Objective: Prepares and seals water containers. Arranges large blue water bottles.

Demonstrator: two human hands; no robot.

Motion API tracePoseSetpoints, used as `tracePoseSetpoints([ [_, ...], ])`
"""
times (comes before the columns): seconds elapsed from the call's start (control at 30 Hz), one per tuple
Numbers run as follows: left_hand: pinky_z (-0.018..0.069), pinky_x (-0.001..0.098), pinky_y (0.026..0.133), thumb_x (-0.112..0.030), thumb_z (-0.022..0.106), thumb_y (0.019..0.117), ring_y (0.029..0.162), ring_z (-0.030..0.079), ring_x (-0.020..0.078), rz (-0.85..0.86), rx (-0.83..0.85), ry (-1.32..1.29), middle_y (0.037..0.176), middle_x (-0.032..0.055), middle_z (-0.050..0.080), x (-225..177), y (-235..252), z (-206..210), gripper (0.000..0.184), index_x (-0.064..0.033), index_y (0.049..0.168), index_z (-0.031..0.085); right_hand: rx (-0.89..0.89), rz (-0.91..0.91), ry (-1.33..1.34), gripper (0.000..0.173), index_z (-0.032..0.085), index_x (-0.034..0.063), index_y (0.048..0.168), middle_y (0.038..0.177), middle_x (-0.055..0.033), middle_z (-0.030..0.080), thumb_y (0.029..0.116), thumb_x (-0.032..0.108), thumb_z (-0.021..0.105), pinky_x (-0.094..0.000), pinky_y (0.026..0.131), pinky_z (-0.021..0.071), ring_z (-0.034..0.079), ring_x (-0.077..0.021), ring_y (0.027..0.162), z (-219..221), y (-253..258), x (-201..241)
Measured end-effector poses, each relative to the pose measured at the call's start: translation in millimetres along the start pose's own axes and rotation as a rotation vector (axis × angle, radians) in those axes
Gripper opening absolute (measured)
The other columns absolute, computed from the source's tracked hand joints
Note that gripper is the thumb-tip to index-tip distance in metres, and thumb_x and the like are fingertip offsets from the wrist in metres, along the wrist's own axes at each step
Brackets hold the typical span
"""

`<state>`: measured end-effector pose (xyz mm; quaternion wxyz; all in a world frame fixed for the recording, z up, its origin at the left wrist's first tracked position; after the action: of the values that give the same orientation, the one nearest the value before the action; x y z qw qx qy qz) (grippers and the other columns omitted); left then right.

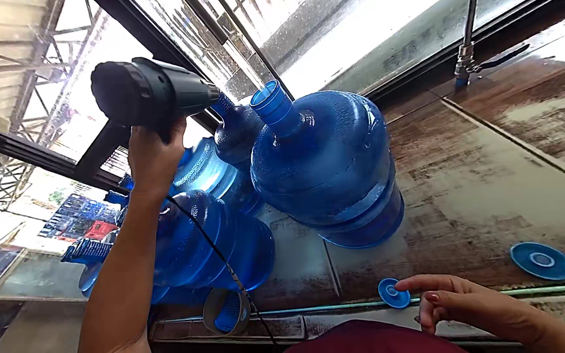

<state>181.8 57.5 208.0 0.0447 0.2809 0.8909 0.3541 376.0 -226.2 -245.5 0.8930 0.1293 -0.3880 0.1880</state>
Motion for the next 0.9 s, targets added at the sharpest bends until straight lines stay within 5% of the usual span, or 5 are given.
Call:
tracePoseSetpoints([
  [0.33,0.0435,0.0567,0.106,-0.049,0.059,0.1005,0.122,0.061,0.0385,-0.037,-0.083,-0.169,0.124,0.0290,0.065,19.6,-13.6,14.2,0.062,0.0064,0.127,0.061,0.009,0.019,-0.015,0.040,0.067,0.0172,0.136,0.104,-0.0092,0.078,0.1020,0.038,0.061,-0.0322,0.091,0.0608,0.076,-0.0193,0.095,4.9,6.6,2.0],
  [0.53,0.0423,0.0601,0.104,-0.043,0.060,0.1014,0.121,0.060,0.0417,-0.083,-0.002,-0.201,0.122,0.0305,0.064,32.6,-20.3,37.6,0.055,0.0071,0.124,0.062,-0.016,0.010,-0.012,0.040,0.066,0.0185,0.137,0.104,-0.0084,0.078,0.1020,0.038,0.061,-0.0314,0.091,0.0610,0.076,-0.0184,0.094,4.9,-2.7,-5.9],
  [0.7,0.0465,0.0640,0.097,-0.059,0.058,0.0984,0.112,0.063,0.0406,-0.260,0.070,-0.372,0.119,0.0276,0.065,77.1,-29.5,45.0,0.068,0.0017,0.128,0.059,-0.078,0.013,0.013,0.039,0.069,0.0194,0.133,0.101,-0.0076,0.079,0.1007,0.039,0.063,-0.0321,0.090,0.0612,0.077,-0.0185,0.093,8.6,-8.8,-9.3],
  [0.83,0.0530,0.0351,0.095,-0.043,0.059,0.1024,0.104,0.064,0.0100,-0.510,0.069,-0.687,0.120,0.0108,0.065,96.4,-15.0,51.1,0.051,-0.0027,0.134,0.057,-0.052,-0.002,0.021,0.038,0.068,0.0196,0.135,0.102,-0.0079,0.078,0.1014,0.037,0.062,-0.0327,0.091,0.0606,0.076,-0.0190,0.094,10.3,-6.0,-7.0],
  [0.9,0.0543,0.0364,0.090,-0.044,0.060,0.1015,0.099,0.065,0.0117,-0.653,0.050,-0.792,0.117,0.0105,0.065,112.4,-6.0,59.0,0.053,-0.0029,0.134,0.056,-0.047,-0.007,0.016,0.039,0.068,0.0191,0.135,0.102,-0.0079,0.078,0.1015,0.037,0.062,-0.0327,0.092,0.0606,0.076,-0.0191,0.095,10.0,-5.0,-7.8],
])
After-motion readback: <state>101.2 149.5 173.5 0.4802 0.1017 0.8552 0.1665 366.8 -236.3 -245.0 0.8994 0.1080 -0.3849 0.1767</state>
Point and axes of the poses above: each hand's wrist, its own y-axis towards the middle knuckle, its own z-axis out of the palm, x = y × z, the point moved 6 cm from there along y, towards the middle knuckle
